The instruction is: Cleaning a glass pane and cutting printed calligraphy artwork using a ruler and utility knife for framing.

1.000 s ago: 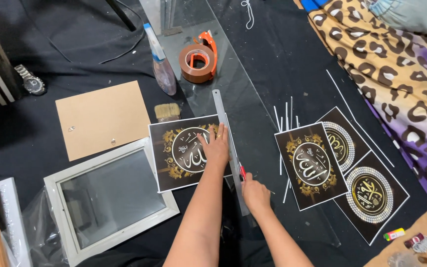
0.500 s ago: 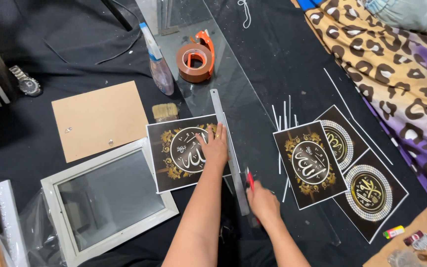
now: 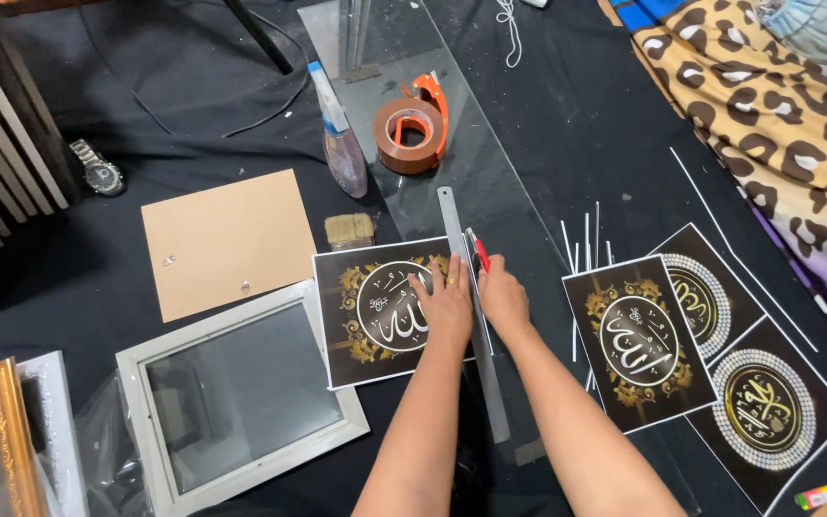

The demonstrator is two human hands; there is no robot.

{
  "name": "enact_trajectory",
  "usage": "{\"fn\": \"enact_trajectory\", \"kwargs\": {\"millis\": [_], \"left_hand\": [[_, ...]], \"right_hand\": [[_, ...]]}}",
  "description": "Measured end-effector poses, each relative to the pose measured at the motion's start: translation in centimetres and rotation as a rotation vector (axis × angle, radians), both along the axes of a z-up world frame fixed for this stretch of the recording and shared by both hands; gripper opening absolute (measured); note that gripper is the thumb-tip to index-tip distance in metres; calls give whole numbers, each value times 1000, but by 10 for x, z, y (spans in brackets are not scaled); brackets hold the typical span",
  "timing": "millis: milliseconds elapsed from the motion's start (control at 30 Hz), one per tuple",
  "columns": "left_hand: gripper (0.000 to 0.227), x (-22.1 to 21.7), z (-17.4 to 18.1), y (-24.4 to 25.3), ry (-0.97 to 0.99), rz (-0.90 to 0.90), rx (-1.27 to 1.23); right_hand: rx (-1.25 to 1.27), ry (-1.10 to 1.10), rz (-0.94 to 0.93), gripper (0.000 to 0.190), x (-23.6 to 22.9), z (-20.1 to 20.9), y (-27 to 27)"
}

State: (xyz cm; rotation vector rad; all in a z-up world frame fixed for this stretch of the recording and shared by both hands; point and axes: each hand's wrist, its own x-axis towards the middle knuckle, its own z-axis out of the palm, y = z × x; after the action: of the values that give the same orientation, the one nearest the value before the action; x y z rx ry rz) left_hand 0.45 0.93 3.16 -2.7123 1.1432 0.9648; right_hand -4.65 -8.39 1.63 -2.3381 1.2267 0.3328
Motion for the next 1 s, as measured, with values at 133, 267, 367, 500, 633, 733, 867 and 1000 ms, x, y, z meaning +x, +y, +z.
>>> {"fn": "enact_trajectory", "kwargs": {"millis": [133, 267, 367, 500, 633, 733, 867, 1000], "left_hand": [[65, 1, -4, 1, 19, 7, -22], [63, 1, -3, 0, 13, 4, -24], [59, 1, -1, 1, 12, 3, -18], [61, 0, -1, -1, 9, -5, -2], [63, -1, 0, 0, -5, -16, 3], [66, 0, 0, 0, -3, -7, -7], [68, -1, -5, -2, -4, 0, -6], [81, -2, -55, -7, -104, 20, -155]], "right_hand": [[25, 6, 29, 32, 3, -1, 6], [14, 36, 47, 32, -2, -3, 10], [20, 92, 58, 32, -11, 2, 17], [41, 158, 59, 33, -33, 20, 37], [53, 194, 53, 32, -65, 22, 54], [76, 228, 44, 34, -89, 25, 66], [103, 279, 40, 35, -118, 30, 79], [-49, 109, 37, 24, -153, 13, 94]]}}
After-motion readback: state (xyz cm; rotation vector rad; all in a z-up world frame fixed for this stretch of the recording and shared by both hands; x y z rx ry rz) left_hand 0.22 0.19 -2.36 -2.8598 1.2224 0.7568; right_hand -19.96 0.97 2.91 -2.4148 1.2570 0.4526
